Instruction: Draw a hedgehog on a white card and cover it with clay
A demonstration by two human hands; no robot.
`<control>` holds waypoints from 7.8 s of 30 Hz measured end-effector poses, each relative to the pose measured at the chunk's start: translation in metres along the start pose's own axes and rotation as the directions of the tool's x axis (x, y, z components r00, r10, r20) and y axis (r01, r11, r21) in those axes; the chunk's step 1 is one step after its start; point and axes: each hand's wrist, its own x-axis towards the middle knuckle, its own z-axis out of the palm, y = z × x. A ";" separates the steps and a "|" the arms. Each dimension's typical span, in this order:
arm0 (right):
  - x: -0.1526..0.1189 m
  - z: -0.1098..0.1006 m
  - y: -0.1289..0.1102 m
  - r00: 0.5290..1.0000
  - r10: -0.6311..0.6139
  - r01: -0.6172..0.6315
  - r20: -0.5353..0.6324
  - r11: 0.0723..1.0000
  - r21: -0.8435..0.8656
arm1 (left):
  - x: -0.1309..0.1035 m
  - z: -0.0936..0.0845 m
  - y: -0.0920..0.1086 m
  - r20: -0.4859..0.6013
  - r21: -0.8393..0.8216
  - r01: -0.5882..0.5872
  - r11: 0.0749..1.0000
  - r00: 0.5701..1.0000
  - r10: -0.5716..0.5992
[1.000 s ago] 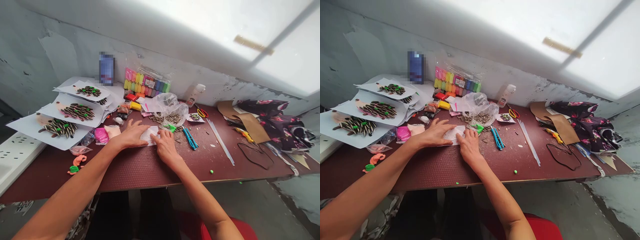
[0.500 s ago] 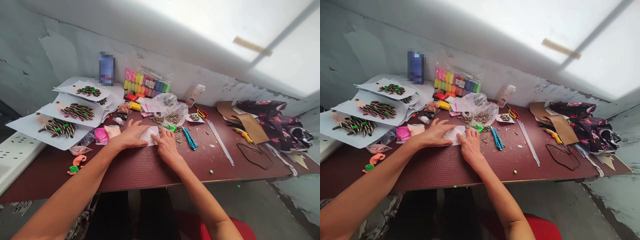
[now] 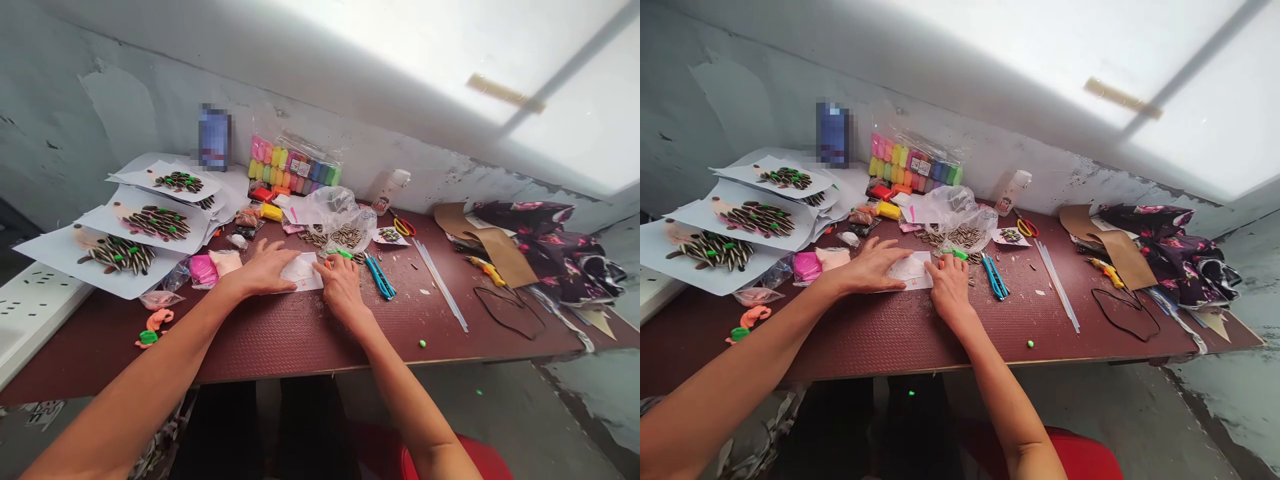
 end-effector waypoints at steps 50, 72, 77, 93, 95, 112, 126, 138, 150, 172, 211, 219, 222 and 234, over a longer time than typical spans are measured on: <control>-0.017 -0.009 -0.010 0.996 -0.070 0.063 0.063 0.993 0.095 | -0.003 -0.011 -0.003 0.091 -0.040 -0.023 0.999 0.995 0.026; -0.006 -0.010 -0.015 0.987 -0.140 0.130 0.079 0.984 0.124 | -0.005 -0.015 -0.024 0.092 -0.032 -0.013 0.999 0.996 0.015; -0.002 -0.011 -0.019 0.986 -0.152 0.144 0.068 0.984 0.107 | -0.005 -0.016 -0.024 0.094 -0.042 -0.011 0.999 0.995 0.014; -0.021 -0.017 -0.022 0.975 -0.202 0.193 0.091 0.976 0.105 | -0.008 -0.020 -0.021 0.134 -0.046 0.005 0.999 0.991 0.001; -0.022 -0.017 -0.022 0.972 -0.212 0.202 0.101 0.974 0.100 | -0.008 -0.020 -0.021 0.135 -0.043 0.005 0.999 0.991 0.001; 0.000 -0.011 -0.024 0.984 -0.169 0.160 0.058 0.978 0.134 | -0.007 -0.019 -0.030 0.012 -0.123 -0.043 0.991 0.999 0.044; 0.011 0.001 -0.021 0.985 -0.129 0.154 -0.116 0.958 0.241 | 0.001 -0.011 -0.066 -0.377 0.139 0.310 0.941 0.895 -0.239; 0.012 0.012 -0.015 0.968 -0.088 0.159 -0.235 0.940 0.302 | -0.010 -0.019 -0.066 -0.315 0.127 0.375 0.918 0.893 -0.321; 0.012 0.006 -0.019 0.936 0.005 0.193 -0.352 0.829 0.525 | -0.004 -0.029 -0.041 -0.309 -0.767 -0.116 0.631 0.929 -0.205; 0.026 -0.002 -0.030 0.900 0.064 0.250 -0.431 0.733 0.632 | -0.005 -0.027 -0.024 -0.158 -0.824 -0.130 0.551 0.987 -0.004; 0.026 0.003 -0.028 0.943 0.195 0.165 -0.268 0.423 0.891 | -0.005 -0.023 -0.008 -0.272 -0.747 -0.196 0.636 0.962 -0.023; 0.028 0.006 -0.029 0.940 0.209 0.160 -0.272 0.435 0.886 | -0.004 -0.021 0.003 -0.473 -0.488 -0.290 0.823 0.881 0.030; 0.029 0.008 -0.030 0.939 0.216 0.138 -0.269 0.479 0.867 | -0.005 -0.021 0.005 -0.462 -0.483 -0.314 0.818 0.884 0.066; 0.032 0.015 -0.021 0.976 0.154 0.105 -0.157 0.302 0.948 | -0.006 -0.027 0.002 -0.227 -0.813 -0.178 0.554 0.974 -0.019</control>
